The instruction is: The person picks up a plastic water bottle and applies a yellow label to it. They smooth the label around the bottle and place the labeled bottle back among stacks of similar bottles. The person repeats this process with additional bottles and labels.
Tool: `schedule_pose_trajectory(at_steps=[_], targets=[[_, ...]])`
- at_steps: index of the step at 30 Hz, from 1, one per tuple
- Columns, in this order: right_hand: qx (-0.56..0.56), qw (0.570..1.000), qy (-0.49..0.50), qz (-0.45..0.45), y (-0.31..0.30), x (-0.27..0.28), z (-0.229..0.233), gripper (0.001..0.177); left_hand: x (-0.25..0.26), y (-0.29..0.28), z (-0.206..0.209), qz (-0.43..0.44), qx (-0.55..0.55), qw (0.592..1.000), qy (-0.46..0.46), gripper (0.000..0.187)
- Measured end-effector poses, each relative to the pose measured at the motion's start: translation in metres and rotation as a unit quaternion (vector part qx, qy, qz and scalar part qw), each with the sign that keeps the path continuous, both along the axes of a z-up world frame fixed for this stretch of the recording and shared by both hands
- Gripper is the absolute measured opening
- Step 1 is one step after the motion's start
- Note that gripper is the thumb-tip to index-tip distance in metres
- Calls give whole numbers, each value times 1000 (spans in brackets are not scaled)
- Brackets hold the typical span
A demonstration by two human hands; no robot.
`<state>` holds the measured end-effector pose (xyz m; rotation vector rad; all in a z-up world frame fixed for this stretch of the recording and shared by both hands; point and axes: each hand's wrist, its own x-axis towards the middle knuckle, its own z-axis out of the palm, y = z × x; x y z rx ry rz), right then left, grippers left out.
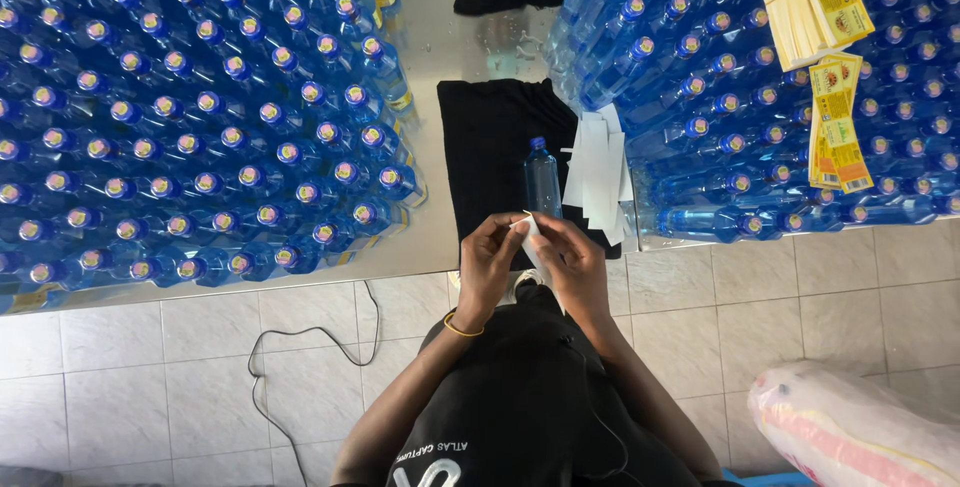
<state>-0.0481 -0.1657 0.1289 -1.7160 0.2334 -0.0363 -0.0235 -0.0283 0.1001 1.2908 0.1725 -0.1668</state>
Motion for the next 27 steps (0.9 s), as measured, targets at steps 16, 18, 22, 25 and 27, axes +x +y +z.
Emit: schedule_pose_trajectory(at_steps=[16, 18, 22, 25, 27], targets=[[-270, 953, -137, -1, -7, 0, -4, 18, -10, -4, 12, -16, 49, 998, -47, 21], [-288, 944, -163, 2, -12, -1, -14, 18, -9, -6, 13, -19, 46, 998, -47, 21], [-264, 955, -134, -34, -16, -2, -20, 14, -8, -9, 12, -31, 42, 998, -39, 20], [-257, 955, -130, -63, -22, -2, -26, 12, -10, -11, 3, -27, 28, 999, -31, 22], [-275, 947, -138, -93, -30, 0, -36, 11, -9, -11, -19, -4, 11, 999, -45, 21]])
